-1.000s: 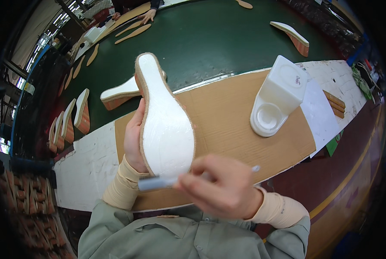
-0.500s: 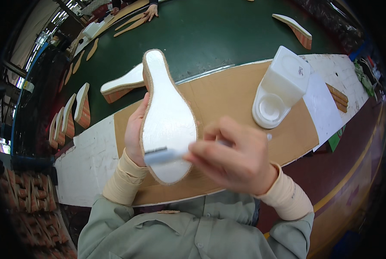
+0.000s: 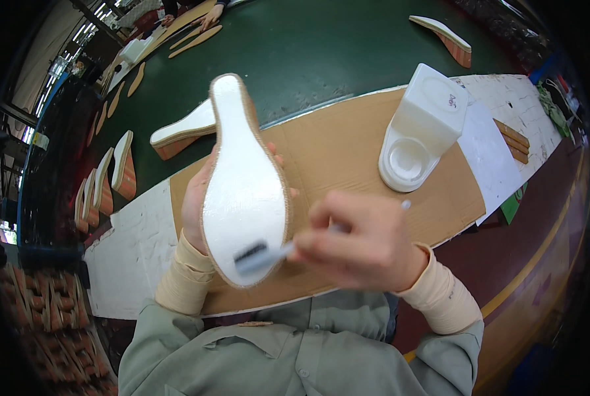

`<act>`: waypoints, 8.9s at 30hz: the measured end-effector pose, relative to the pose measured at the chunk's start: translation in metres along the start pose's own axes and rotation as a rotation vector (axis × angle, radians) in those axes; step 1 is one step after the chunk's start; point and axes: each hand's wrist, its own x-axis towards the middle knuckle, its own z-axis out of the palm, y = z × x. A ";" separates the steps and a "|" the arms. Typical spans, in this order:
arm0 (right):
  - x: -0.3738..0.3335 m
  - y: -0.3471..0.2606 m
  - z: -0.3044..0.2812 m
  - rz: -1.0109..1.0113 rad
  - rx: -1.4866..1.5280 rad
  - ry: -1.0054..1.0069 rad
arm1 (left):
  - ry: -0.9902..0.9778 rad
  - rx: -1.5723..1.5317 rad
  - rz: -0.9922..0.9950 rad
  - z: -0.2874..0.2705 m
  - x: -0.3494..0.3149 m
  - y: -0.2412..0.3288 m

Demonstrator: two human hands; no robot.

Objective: The person applies white paint to the bottom of shoe insoles using a brush. They repeatedly dip the brush into a container and cover the insole surface, then place the finished insole on the table and pick up another to continue.

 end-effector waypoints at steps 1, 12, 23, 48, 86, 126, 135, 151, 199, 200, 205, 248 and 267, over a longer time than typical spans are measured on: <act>-0.006 -0.003 -0.001 0.003 0.025 -0.054 | -0.028 0.014 -0.001 -0.002 0.000 0.003; -0.006 0.011 -0.019 0.035 -0.040 -0.047 | -0.102 -0.105 -0.107 0.008 -0.005 -0.004; 0.010 0.025 -0.036 0.016 -0.148 0.069 | -0.088 -0.009 -0.157 0.011 -0.007 -0.011; -0.006 0.021 -0.034 0.125 -0.102 0.082 | 0.154 -0.040 -0.304 0.002 -0.009 -0.006; -0.148 0.025 -0.006 0.898 1.047 0.754 | 0.406 0.650 0.505 -0.129 0.106 0.257; -0.142 0.073 -0.062 0.752 0.559 1.040 | 1.164 1.327 0.751 -0.130 -0.092 0.111; -0.157 0.107 -0.065 0.748 0.686 1.070 | 1.410 1.542 1.146 -0.154 -0.119 0.067; -0.149 0.064 -0.088 0.833 0.412 0.838 | 1.559 1.600 0.876 -0.279 -0.090 0.306; -0.162 0.106 -0.111 1.092 -0.388 0.717 | 0.278 0.934 0.369 -0.072 0.015 0.043; -0.160 0.108 -0.111 1.076 -0.410 0.731 | 0.280 0.934 0.367 -0.072 0.016 0.041; -0.152 0.104 -0.123 1.061 -0.556 0.669 | 0.227 0.922 0.323 -0.075 0.020 0.043; -0.029 0.037 -0.109 1.285 0.740 0.053 | 0.231 0.490 -0.102 -0.019 0.045 -0.047; 0.008 -0.033 -0.067 0.345 -0.244 0.044 | 0.118 0.524 -0.067 0.017 0.040 -0.032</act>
